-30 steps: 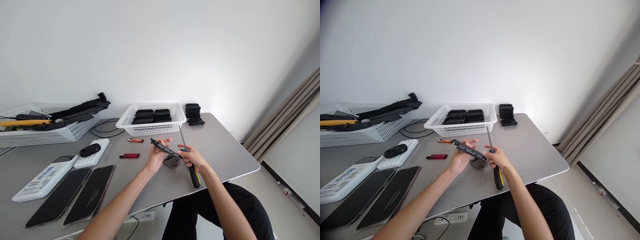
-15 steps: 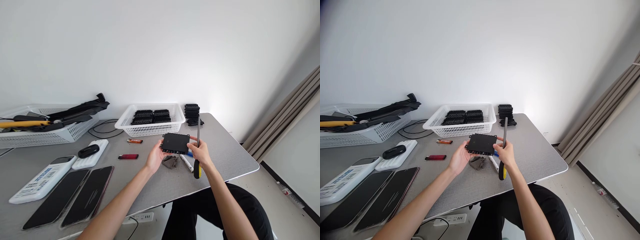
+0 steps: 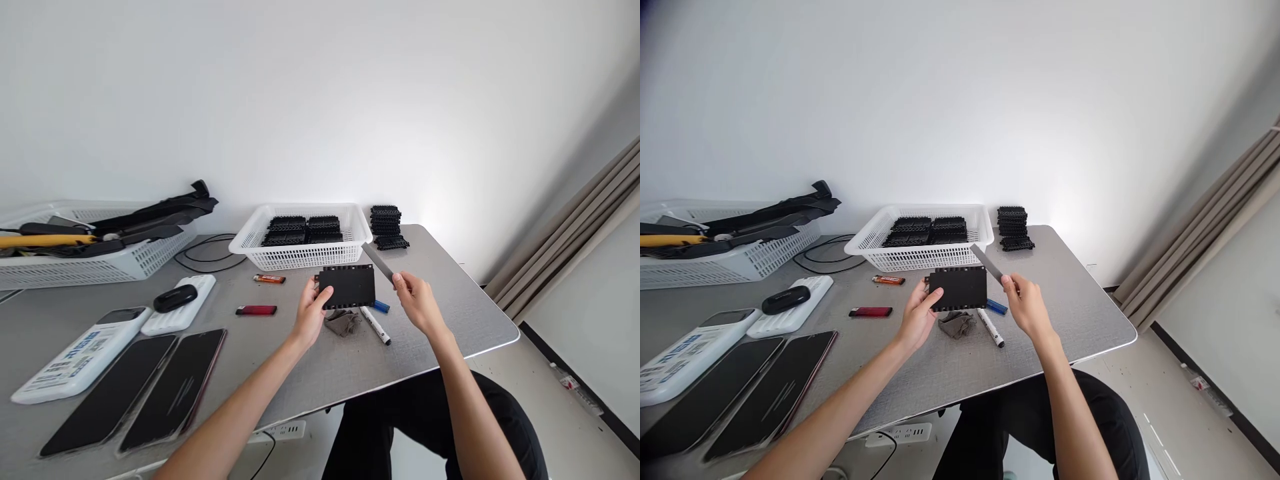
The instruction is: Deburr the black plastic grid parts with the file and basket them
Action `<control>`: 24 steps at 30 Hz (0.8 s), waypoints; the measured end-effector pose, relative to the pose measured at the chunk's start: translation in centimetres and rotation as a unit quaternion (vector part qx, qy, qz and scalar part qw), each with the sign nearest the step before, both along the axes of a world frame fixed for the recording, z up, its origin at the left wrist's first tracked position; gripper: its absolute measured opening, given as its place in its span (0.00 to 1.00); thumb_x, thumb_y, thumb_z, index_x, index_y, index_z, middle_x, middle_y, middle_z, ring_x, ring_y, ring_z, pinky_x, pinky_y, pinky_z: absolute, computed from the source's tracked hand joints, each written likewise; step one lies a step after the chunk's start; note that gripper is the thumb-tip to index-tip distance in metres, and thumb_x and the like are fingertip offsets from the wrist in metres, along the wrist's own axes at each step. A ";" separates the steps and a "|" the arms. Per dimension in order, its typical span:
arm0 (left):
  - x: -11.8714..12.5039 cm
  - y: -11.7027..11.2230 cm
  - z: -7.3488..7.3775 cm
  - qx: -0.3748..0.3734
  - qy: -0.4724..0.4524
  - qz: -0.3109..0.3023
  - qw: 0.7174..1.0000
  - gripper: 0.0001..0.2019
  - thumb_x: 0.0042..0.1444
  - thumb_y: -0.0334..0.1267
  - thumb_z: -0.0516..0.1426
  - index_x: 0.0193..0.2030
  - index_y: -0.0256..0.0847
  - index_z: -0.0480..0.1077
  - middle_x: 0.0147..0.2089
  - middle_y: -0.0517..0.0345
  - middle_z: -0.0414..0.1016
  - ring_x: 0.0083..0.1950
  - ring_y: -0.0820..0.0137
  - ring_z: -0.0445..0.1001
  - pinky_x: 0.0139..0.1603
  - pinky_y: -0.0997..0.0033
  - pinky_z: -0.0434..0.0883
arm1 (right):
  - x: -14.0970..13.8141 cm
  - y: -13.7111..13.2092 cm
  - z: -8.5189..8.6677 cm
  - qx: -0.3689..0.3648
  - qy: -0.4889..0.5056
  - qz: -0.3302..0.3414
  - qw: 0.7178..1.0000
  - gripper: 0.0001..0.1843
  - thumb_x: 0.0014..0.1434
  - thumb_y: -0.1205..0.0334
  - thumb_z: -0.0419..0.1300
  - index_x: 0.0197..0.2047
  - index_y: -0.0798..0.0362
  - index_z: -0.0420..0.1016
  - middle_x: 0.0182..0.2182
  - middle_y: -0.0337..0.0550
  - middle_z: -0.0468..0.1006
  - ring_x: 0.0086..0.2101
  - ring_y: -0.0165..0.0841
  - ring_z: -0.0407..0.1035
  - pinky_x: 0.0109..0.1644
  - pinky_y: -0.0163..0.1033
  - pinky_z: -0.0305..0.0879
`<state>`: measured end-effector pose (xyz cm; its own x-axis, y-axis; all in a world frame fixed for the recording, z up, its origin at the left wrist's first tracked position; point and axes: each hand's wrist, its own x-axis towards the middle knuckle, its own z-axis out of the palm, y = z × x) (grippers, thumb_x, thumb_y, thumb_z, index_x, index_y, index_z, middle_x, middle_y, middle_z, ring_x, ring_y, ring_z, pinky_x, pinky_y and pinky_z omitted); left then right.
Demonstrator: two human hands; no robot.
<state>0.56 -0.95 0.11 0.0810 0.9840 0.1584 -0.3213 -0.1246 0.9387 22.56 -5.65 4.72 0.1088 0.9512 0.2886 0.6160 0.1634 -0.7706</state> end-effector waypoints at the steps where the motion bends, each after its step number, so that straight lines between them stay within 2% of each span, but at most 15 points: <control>1: 0.0 0.0 0.0 0.003 -0.006 0.000 1.000 0.18 0.51 0.46 0.61 0.46 0.43 0.66 0.49 0.52 0.75 0.53 0.59 0.73 0.51 0.61 0.70 | 0.2 0.0 0.0 0.008 -0.018 0.000 1.000 0.26 0.66 0.42 0.42 0.28 0.53 0.65 0.19 0.36 0.62 0.22 0.28 0.55 0.27 0.33 0.48; 5: 0.2 0.0 -0.2 0.013 -0.029 -0.007 0.999 0.16 0.49 0.40 0.60 0.45 0.44 0.65 0.49 0.53 0.74 0.53 0.61 0.72 0.53 0.60 0.69 | -0.1 0.1 -0.3 0.003 -0.085 0.014 0.996 0.26 0.66 0.44 0.41 0.24 0.52 0.58 0.18 0.36 0.60 0.22 0.28 0.53 0.28 0.34 0.46; 9: 0.1 0.1 -0.5 0.021 -0.022 -0.016 0.999 0.18 0.46 0.36 0.59 0.45 0.45 0.63 0.48 0.55 0.73 0.52 0.62 0.72 0.52 0.60 0.69 | -1.1 0.2 -0.9 -0.003 -0.135 -0.007 0.991 0.29 0.61 0.37 0.47 0.21 0.52 0.54 0.17 0.35 0.58 0.21 0.28 0.50 0.27 0.34 0.43; 12: 0.0 0.0 -0.7 0.036 -0.007 -0.036 0.999 0.20 0.44 0.35 0.59 0.46 0.44 0.62 0.46 0.55 0.73 0.51 0.61 0.72 0.52 0.59 0.69 | -1.7 0.3 -1.3 -0.008 -0.164 -0.020 0.986 0.30 0.59 0.35 0.50 0.21 0.52 0.53 0.16 0.35 0.58 0.20 0.27 0.49 0.27 0.35 0.42; 15: 0.0 -0.2 -0.7 0.060 0.007 -0.052 0.997 0.20 0.46 0.37 0.60 0.47 0.44 0.61 0.47 0.54 0.71 0.51 0.61 0.71 0.53 0.59 0.68 | -1.9 0.5 -1.6 -0.017 -0.184 -0.023 0.983 0.29 0.59 0.35 0.50 0.21 0.51 0.55 0.16 0.36 0.60 0.19 0.27 0.50 0.27 0.35 0.42; 18: 0.0 -0.3 -0.8 0.059 0.020 -0.061 0.996 0.18 0.51 0.42 0.60 0.47 0.44 0.60 0.46 0.55 0.71 0.50 0.62 0.71 0.52 0.60 0.69 | -1.8 0.6 -1.7 -0.020 -0.199 -0.029 0.979 0.30 0.58 0.34 0.51 0.21 0.52 0.56 0.16 0.36 0.61 0.19 0.27 0.49 0.27 0.35 0.41; 24: -0.1 -0.1 -1.1 0.079 0.059 -0.056 0.994 0.17 0.57 0.49 0.58 0.46 0.45 0.58 0.45 0.57 0.70 0.49 0.63 0.71 0.51 0.61 0.68 | -1.7 0.6 -2.0 -0.017 -0.217 -0.041 0.975 0.30 0.58 0.34 0.52 0.20 0.52 0.56 0.16 0.36 0.63 0.19 0.27 0.50 0.27 0.34 0.42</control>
